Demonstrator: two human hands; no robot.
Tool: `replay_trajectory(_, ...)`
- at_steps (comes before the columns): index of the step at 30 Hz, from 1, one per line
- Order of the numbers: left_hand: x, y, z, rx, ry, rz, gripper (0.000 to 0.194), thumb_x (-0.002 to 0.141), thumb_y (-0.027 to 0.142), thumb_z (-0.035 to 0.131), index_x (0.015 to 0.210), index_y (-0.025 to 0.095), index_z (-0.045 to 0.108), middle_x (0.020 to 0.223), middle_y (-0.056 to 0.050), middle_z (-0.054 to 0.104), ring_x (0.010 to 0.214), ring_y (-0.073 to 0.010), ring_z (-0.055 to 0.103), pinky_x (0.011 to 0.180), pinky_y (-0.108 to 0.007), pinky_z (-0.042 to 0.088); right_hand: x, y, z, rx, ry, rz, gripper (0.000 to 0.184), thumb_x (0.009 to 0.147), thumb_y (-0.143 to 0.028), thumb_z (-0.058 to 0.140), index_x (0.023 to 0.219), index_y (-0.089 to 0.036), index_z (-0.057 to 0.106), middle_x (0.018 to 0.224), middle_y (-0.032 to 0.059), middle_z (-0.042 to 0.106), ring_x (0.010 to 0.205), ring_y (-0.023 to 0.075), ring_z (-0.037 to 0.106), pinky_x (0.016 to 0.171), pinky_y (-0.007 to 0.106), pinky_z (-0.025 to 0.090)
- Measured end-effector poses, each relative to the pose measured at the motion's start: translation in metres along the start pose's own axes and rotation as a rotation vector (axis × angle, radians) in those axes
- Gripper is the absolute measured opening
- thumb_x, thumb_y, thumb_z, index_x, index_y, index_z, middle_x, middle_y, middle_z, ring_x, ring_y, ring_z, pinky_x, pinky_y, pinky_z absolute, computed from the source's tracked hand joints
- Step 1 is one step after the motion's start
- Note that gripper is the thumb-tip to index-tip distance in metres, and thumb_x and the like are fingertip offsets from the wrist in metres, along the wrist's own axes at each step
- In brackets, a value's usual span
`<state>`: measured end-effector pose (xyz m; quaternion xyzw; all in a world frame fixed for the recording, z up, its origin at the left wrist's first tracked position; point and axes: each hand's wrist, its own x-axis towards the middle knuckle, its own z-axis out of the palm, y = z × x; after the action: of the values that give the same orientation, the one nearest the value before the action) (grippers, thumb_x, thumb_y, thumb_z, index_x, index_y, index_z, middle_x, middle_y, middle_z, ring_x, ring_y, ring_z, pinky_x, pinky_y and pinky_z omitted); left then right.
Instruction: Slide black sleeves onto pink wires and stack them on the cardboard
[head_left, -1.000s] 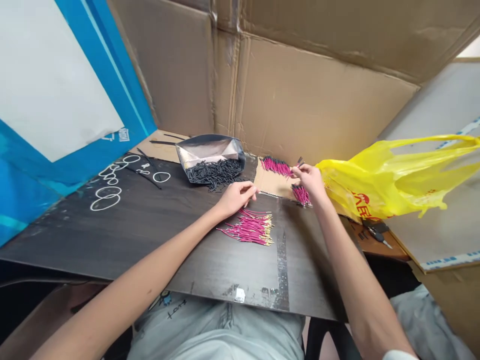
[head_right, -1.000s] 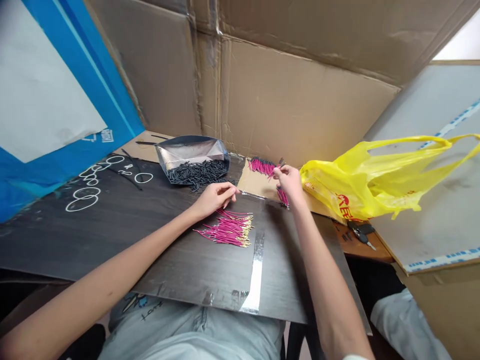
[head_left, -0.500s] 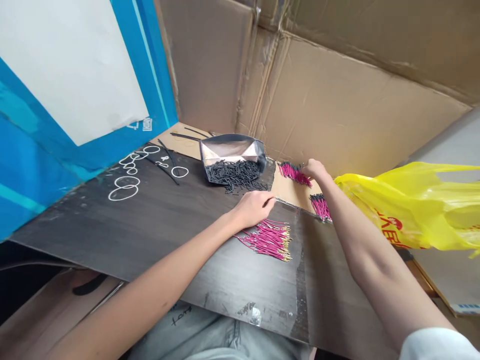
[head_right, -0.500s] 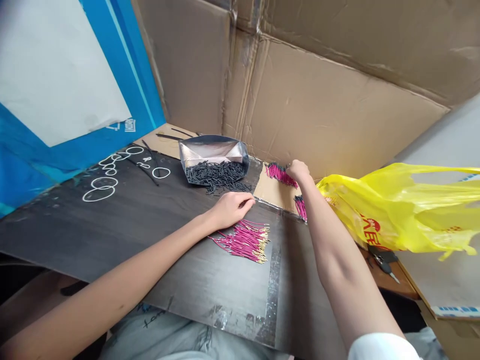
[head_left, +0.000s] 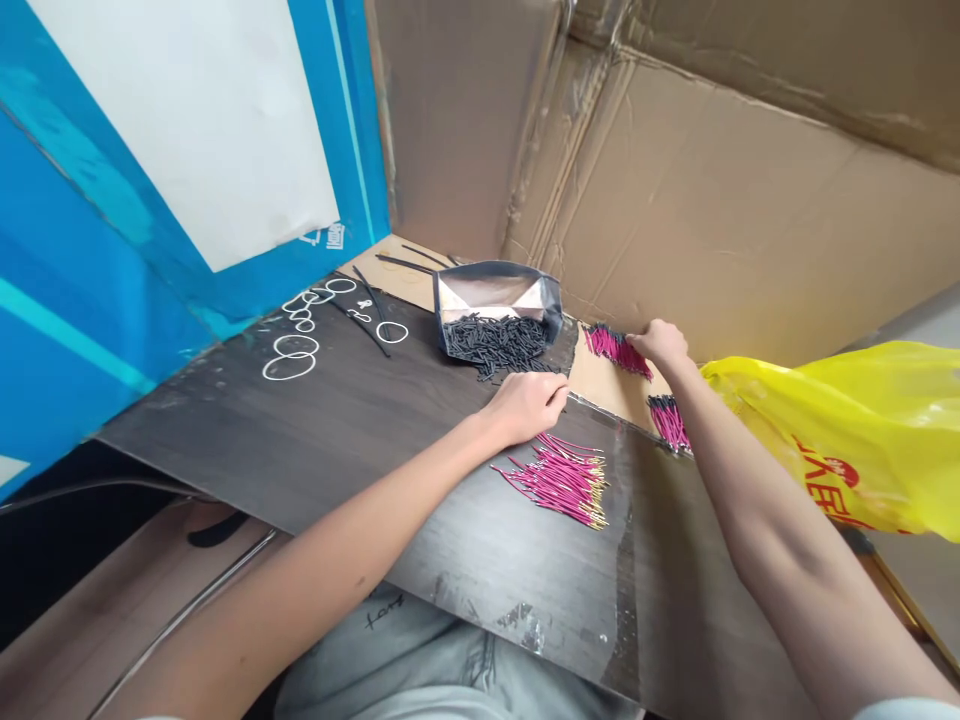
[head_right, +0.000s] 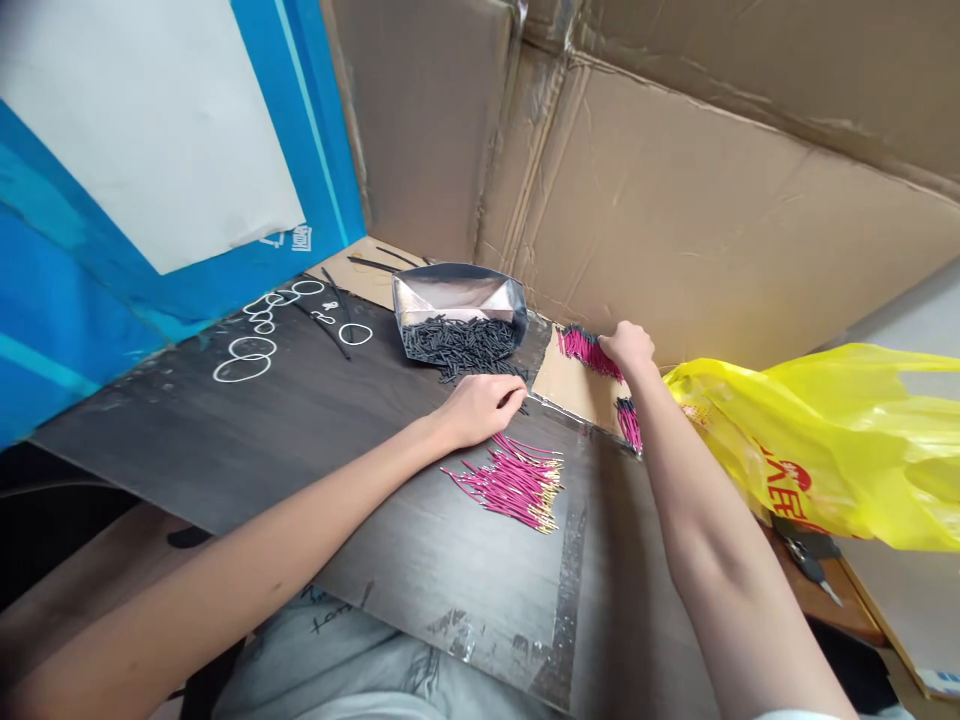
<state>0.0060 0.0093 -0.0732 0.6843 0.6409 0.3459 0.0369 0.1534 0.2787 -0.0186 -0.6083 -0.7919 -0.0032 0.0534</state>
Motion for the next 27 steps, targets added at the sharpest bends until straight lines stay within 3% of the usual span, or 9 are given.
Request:
replay_trajectory(3,0.002,-0.005,-0.004,0.058,0.06,-0.122,0.029,0.101,0.026,0.045,0.088,0.019,0.07,0.089,-0.008,0.076,0.078,-0.0229,0.07,0.071,-0.033,0.045,-0.019,-0.006,-0.003,-0.017,0.024,-0.072,0.033,0.091,-0.04,0.066,0.11,-0.015,0.076,0.112,0.0216,0.074,0.11,0.0341,0.07,0.089,0.04,0.054)
replay_trajectory(7,0.006,-0.02,-0.015,0.107,0.162,-0.262,0.021,0.095,0.019,0.052,0.099,0.02,0.072,0.093,-0.008,0.075,0.082,-0.0236,0.069,0.074,-0.034,0.047,-0.076,-0.015,-0.004,0.105,-0.031,-0.336,0.022,0.094,-0.035,0.064,0.102,-0.02,0.077,0.102,0.0118,0.077,0.098,0.0264,0.072,0.081,0.031,0.05)
replay_trajectory(9,0.008,-0.03,-0.021,0.07,0.157,-0.208,0.021,0.091,0.015,0.054,0.099,0.019,0.073,0.095,-0.007,0.075,0.084,-0.0217,0.067,0.078,-0.033,0.049,-0.113,-0.015,-0.001,0.202,-0.085,-0.462,0.017,0.094,-0.032,0.064,0.098,-0.02,0.076,0.099,0.0089,0.077,0.09,0.023,0.071,0.076,0.029,0.048)
replay_trajectory(12,0.008,-0.037,-0.026,0.0,0.068,-0.019,0.023,0.091,0.014,0.053,0.097,0.018,0.075,0.101,-0.006,0.072,0.082,-0.0182,0.065,0.082,-0.032,0.051,-0.164,-0.007,0.006,0.317,-0.15,-0.601,0.015,0.096,-0.031,0.061,0.099,-0.021,0.073,0.095,0.0061,0.077,0.085,0.0212,0.07,0.075,0.03,0.048)
replay_trajectory(15,0.007,-0.035,-0.025,-0.016,-0.026,0.078,0.026,0.089,0.012,0.053,0.098,0.019,0.077,0.104,-0.005,0.07,0.083,-0.0173,0.064,0.082,-0.032,0.052,-0.196,0.009,0.014,0.36,-0.157,-0.689,0.015,0.097,-0.025,0.059,0.103,-0.02,0.071,0.1,0.008,0.074,0.086,0.0216,0.068,0.078,0.033,0.05)
replay_trajectory(21,0.008,-0.017,-0.024,-0.085,-0.222,0.165,0.032,0.079,0.004,0.055,0.094,0.02,0.078,0.099,-0.004,0.071,0.095,-0.0193,0.063,0.092,-0.034,0.05,-0.214,0.04,0.025,0.412,-0.122,-0.767,0.022,0.101,-0.022,0.052,0.11,-0.018,0.072,0.111,0.0121,0.07,0.105,0.026,0.066,0.094,0.04,0.051)
replay_trajectory(27,0.008,0.005,-0.018,-0.097,-0.402,0.22,0.018,0.089,0.025,0.065,0.099,0.022,0.08,0.096,-0.004,0.071,0.093,-0.0194,0.062,0.089,-0.036,0.047,-0.212,0.049,0.027,0.467,-0.118,-0.812,0.021,0.097,-0.011,0.055,0.11,-0.016,0.071,0.111,0.0117,0.068,0.108,0.0263,0.062,0.097,0.04,0.05)
